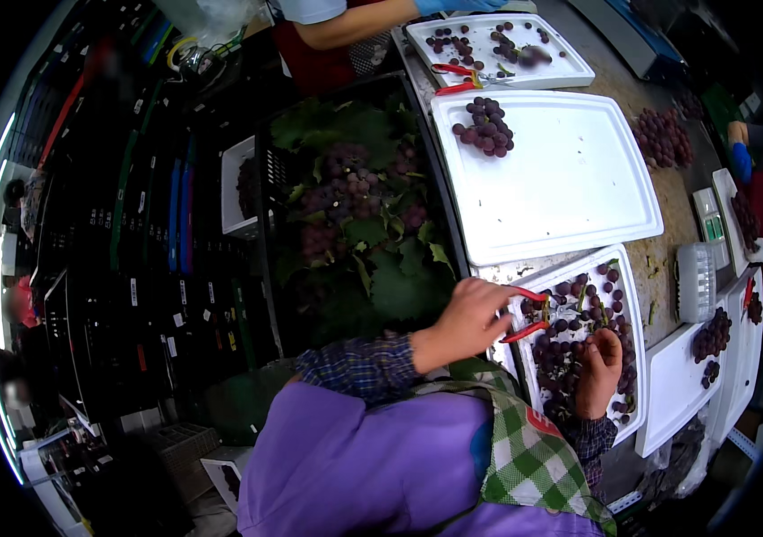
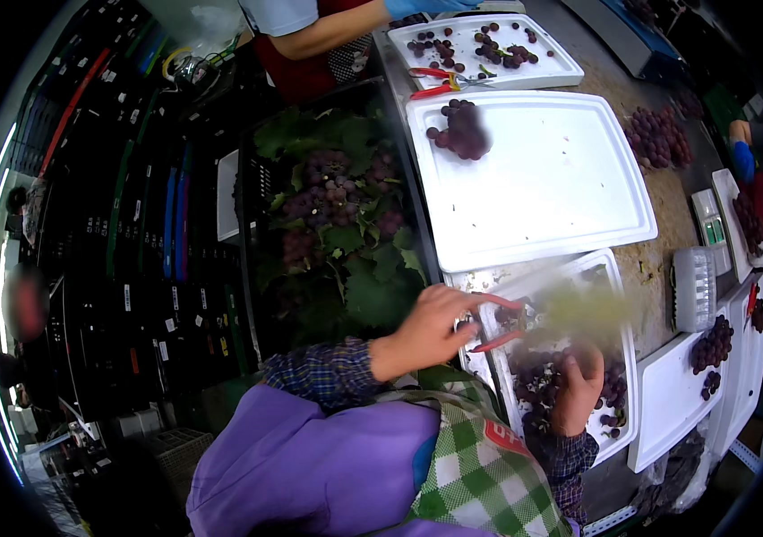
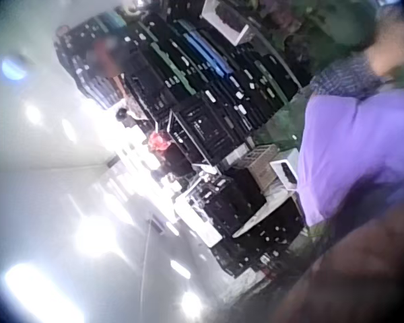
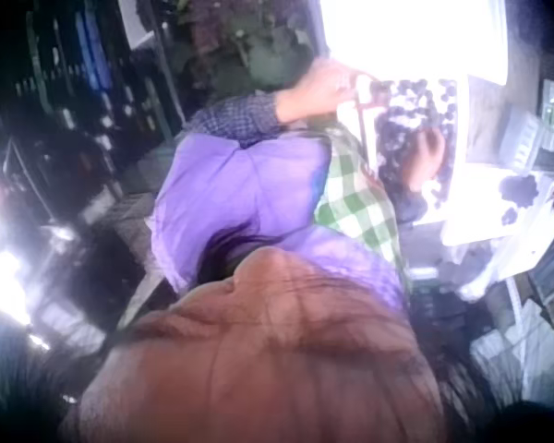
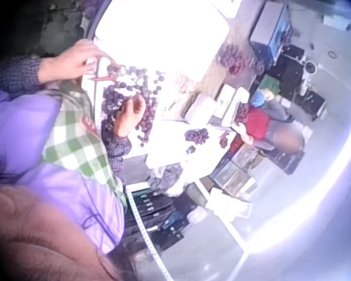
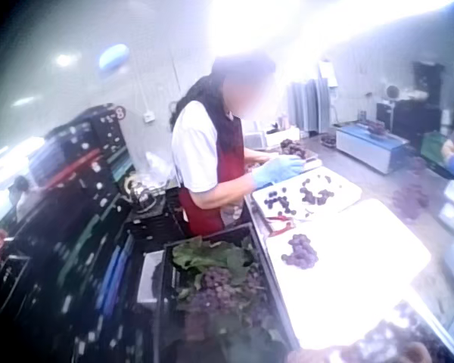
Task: The person picks up bunches of grapes and uses shears to trim individual grapes or small stems from the bunch, placing the trimmed fruit and the cleaned bunch onto white trays.
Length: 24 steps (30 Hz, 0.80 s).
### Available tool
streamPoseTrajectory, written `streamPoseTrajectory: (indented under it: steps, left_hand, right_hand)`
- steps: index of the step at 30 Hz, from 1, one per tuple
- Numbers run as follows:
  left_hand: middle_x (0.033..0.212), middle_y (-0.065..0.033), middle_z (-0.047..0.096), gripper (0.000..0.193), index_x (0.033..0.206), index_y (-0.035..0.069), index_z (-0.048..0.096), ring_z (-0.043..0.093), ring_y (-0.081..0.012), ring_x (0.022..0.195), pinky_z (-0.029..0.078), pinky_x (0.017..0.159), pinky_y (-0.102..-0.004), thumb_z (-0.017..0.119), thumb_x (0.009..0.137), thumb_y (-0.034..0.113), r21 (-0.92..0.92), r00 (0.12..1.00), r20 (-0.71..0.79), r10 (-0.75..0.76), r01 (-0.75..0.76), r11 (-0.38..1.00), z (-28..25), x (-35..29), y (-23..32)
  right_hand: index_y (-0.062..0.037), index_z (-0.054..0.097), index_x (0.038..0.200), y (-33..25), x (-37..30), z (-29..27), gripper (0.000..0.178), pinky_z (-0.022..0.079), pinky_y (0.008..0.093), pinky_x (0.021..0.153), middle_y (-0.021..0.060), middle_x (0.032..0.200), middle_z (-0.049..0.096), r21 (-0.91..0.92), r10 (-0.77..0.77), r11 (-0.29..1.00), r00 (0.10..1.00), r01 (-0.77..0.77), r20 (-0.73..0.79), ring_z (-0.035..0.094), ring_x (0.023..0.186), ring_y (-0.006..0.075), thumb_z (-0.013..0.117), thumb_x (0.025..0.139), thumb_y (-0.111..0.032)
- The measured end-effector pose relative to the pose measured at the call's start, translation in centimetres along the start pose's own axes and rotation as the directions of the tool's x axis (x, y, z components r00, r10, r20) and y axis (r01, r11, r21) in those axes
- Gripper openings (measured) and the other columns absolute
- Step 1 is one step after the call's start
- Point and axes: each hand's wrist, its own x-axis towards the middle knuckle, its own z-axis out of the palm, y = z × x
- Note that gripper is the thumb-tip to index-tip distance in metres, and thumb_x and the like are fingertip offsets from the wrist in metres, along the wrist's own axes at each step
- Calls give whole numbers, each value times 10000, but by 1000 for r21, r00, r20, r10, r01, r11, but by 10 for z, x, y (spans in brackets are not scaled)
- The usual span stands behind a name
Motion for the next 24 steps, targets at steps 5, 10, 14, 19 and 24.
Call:
streamPoseTrajectory:
  steps: [5,10,14,19,24]
  left_hand:
    - [952,-153,709,188,1058,16,693,688,-283,884,532,796,-375,653,912,127,39,950,-255,-180,197,980,-78,-24,-35]
    - [888,-111,718,183,1048,3,699,686,-182,810,530,742,-313,653,915,120,94,863,-428,-267,336,937,-142,-29,-97]
    - [903,-128,709,137,950,70,732,641,-353,883,509,787,-452,677,842,136,528,847,-527,-64,386,757,-192,-11,-162]
    - [972,-66,651,166,987,113,727,554,-313,1033,433,865,-488,654,838,116,795,919,-395,-1,343,499,-230,29,-221]
    - [1001,-75,629,175,986,107,713,511,-312,1089,403,887,-540,603,850,94,959,978,-132,-160,167,227,-237,48,-270]
  right_hand:
    - [-100,507,784,5,-4,4,324,512,354,816,-25,609,436,133,1,991,999,-5,36,423,573,94,501,1058,-272]
    - [-116,451,676,6,-11,11,490,522,364,798,-28,488,350,69,-3,998,999,0,34,342,454,107,402,1088,-376]
    - [-72,531,795,5,-13,5,366,520,309,778,-5,610,488,-9,90,996,995,-90,-43,423,524,96,452,1072,-297]
    - [-49,415,1435,2,-21,11,482,519,274,779,81,1266,573,13,111,994,986,-111,-123,571,885,123,556,974,-45]
    - [-37,478,1373,-8,-31,1,407,534,301,815,86,1247,575,116,145,985,972,-125,-185,575,874,122,562,975,-63]
